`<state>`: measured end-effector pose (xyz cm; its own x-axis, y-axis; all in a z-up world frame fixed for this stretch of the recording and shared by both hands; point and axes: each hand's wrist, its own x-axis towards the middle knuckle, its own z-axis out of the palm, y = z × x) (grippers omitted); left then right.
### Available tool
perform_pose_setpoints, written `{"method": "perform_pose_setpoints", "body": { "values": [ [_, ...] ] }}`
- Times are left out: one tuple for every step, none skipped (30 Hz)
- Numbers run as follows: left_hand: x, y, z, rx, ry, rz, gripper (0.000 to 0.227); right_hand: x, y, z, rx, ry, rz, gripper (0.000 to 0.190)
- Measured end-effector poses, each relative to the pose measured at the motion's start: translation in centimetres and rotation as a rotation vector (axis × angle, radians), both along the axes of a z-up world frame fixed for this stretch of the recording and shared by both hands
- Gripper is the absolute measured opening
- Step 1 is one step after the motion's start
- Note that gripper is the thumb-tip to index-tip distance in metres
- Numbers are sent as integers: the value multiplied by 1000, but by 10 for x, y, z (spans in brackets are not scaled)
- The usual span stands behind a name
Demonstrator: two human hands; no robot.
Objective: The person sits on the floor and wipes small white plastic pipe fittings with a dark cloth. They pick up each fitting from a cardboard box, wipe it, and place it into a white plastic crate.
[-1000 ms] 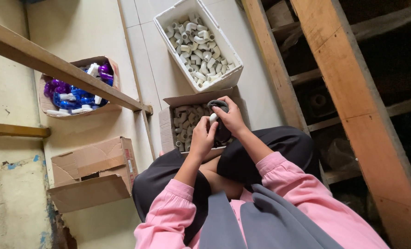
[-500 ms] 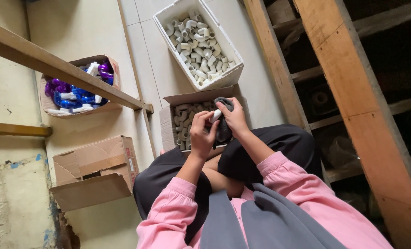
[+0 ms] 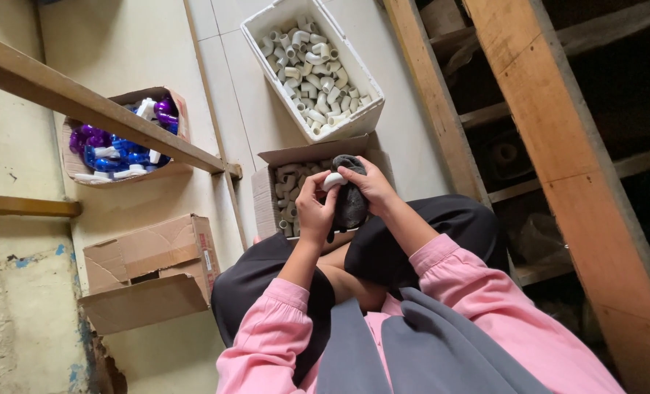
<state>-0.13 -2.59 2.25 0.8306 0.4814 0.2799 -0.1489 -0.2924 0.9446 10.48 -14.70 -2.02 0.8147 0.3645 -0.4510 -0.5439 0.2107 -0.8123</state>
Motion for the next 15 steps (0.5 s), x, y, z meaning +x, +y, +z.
{"method": "perform_pose_setpoints", "body": {
  "values": [
    [0, 0, 0, -1, -1, 4, 31, -2, 0, 6, -1, -1, 4, 34],
    [-2, 0, 0, -108, 31, -5, 33, -4, 1, 12, -30, 1, 6, 32],
    [-3, 0, 0, -216, 62, -14, 34, -7, 1, 17, -60, 3, 9, 30],
    [-2, 0, -7, -217, 62, -10, 34, -9, 3, 20, -61, 3, 13, 30],
    [0, 0, -13, -334, 36, -7, 35, -10, 4, 22, -81, -6, 18, 30],
    [3, -1, -19, -449, 9, -11, 36, -11, 4, 24, -99, -15, 17, 29],
    [6, 0, -20, -449, 9, -14, 36, -9, 3, 19, -99, -16, 14, 29],
    [8, 2, -22, -482, -3, 0, 37, -8, 2, 13, -121, -41, 2, 32],
    [10, 3, -23, -515, -16, 14, 38, -6, 1, 7, -143, -66, -10, 35],
    [10, 6, -22, -514, -14, 14, 38, -5, 1, 8, -142, -65, -11, 35],
    [9, 8, -22, -528, -4, 18, 38, -4, 1, 10, -134, -78, -74, 30],
    [9, 10, -22, -542, 6, 23, 38, -2, 0, 11, -126, -92, -138, 25],
    [10, 13, -20, -542, 7, 22, 38, 3, -1, 9, -126, -92, -139, 25],
    [10, 14, -19, -545, 15, 4, 37, 6, -2, 7, -40, -133, -148, 22],
    [9, 16, -18, -548, 23, -13, 37, 9, -3, 4, 46, -173, -157, 21]
  ]
}}
